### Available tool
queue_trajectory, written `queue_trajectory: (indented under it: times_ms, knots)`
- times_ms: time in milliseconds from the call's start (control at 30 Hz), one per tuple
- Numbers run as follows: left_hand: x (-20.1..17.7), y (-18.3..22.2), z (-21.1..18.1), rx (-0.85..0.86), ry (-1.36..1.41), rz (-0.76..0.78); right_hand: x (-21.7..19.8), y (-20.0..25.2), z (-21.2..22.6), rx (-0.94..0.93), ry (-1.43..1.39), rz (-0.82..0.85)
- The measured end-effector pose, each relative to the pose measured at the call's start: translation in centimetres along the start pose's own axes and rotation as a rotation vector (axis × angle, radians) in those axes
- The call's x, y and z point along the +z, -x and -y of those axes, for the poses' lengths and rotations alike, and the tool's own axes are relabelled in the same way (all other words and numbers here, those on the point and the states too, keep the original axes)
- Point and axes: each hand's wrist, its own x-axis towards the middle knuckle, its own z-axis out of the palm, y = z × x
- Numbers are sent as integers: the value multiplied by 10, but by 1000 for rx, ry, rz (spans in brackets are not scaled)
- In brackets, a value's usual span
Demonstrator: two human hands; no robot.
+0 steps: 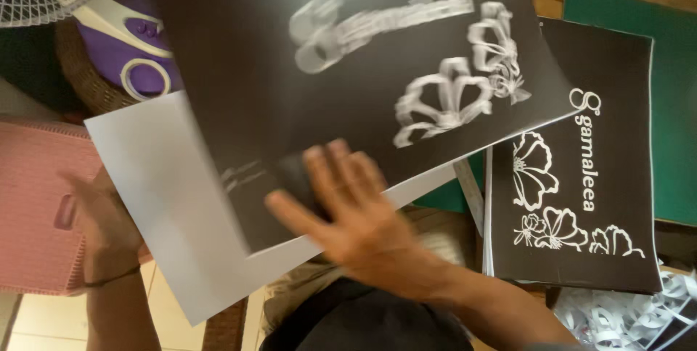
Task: The person folds printed paper sheets along lines using a ruler to create creases, then aligns the edges to form paper bags.
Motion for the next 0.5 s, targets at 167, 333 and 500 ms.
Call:
queue_trajectory:
  times_ms: [167,333,500]
  knots:
    - [-21,6,16,18,-19,-47,61,-4,63,-133,-261,100]
    - [-13,15,11,38,-437,-224,94,70,72,82,-1036,244]
    - [-21,18,-2,-37,-343,-189,119,120,31,1060,-2039,381]
